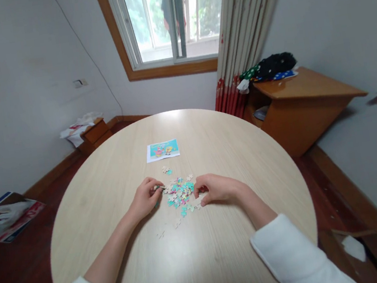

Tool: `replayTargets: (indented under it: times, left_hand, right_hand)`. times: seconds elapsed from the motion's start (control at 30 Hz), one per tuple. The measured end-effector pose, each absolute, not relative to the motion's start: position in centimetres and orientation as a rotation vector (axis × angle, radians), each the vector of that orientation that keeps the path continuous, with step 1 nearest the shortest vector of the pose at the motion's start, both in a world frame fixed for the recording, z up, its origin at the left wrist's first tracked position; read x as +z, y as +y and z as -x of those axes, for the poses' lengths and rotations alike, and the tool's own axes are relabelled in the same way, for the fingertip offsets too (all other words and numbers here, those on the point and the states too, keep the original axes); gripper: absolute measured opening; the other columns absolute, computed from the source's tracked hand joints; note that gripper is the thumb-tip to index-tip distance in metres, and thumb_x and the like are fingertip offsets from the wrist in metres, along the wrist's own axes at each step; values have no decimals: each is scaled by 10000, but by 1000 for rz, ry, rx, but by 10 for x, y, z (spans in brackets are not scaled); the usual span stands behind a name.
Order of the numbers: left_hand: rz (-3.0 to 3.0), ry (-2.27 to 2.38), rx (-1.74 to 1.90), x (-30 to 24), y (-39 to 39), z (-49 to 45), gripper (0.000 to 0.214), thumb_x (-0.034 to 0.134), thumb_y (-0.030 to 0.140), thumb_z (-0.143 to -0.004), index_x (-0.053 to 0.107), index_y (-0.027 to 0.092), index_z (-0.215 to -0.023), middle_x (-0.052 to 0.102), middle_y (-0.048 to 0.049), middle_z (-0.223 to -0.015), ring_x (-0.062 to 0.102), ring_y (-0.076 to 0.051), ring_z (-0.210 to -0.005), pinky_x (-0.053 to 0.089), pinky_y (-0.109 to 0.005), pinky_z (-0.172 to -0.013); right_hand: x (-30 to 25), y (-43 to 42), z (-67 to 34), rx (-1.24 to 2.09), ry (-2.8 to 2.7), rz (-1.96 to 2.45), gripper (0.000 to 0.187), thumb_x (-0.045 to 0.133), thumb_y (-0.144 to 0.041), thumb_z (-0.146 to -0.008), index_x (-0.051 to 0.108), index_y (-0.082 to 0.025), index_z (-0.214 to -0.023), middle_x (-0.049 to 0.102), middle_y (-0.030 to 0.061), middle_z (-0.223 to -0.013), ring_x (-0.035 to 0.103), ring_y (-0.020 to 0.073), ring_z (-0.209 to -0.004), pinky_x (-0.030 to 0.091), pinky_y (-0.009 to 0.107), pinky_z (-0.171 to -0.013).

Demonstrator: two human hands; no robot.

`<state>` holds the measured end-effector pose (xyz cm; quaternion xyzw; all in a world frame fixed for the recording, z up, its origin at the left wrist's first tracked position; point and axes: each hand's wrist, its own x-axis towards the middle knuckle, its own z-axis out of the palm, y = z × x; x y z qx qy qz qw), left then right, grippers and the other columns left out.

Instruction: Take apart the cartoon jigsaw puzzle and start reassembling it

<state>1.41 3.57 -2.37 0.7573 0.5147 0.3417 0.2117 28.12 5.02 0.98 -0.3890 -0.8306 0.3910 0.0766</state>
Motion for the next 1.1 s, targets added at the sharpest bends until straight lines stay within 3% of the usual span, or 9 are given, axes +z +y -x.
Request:
replayTargets:
  times: [0.17,0.43,0.63,0.77,0.97,1.1]
  left_hand:
    - [-2147,1447,1073,-20,29,-22,190,578,165,-789,648,186,-964,559,-65,-957,544,-199,-947,447,-367,-879]
    - [-2278,1226,966,-13,-1,-55,289,670,205,-761,633,214,-1048,588,-73,-1054,539,-210,-1009,450,-365,-892]
    - [-2184,1237,1019,-9,-5,-59,106,553,182,-840,653,194,-873,616,-47,-900,575,-174,-886,457,-311,-803]
    - [-2152,1242,1002,-3,-5,-60,147,512,197,-857,635,182,-778,611,-35,-793,564,-159,-792,442,-293,-756]
    - [-1959,1351,1029,-4,-4,-62,173,493,228,-838,593,168,-710,585,-8,-684,513,-129,-653,404,-252,-641]
    - [-1855,1394,999,-5,2,-58,173,506,252,-812,580,163,-682,571,5,-638,485,-118,-604,377,-241,-595]
  right_hand:
    - [7,49,-279,1163,-2455,1089,167,687,-220,-681,704,-185,-843,623,27,-836,535,145,-746,403,255,-680]
    - [6,37,-266,1235,-2245,1041,143,653,-291,-734,661,-173,-812,609,20,-831,537,144,-765,410,260,-686]
    - [17,24,-256,1383,-2092,1089,234,624,-378,-771,659,-147,-787,603,10,-716,498,121,-661,380,255,-630]
    - [17,23,-252,1380,-2042,1057,302,600,-425,-787,677,-134,-813,608,19,-727,486,126,-673,364,259,-631]
    - [9,22,-249,1443,-2005,1013,331,588,-440,-789,608,-136,-658,505,-18,-604,418,105,-603,324,247,-573]
    - [7,22,-248,1492,-1930,1032,308,607,-423,-777,614,-138,-661,531,-7,-600,447,108,-586,339,250,-564]
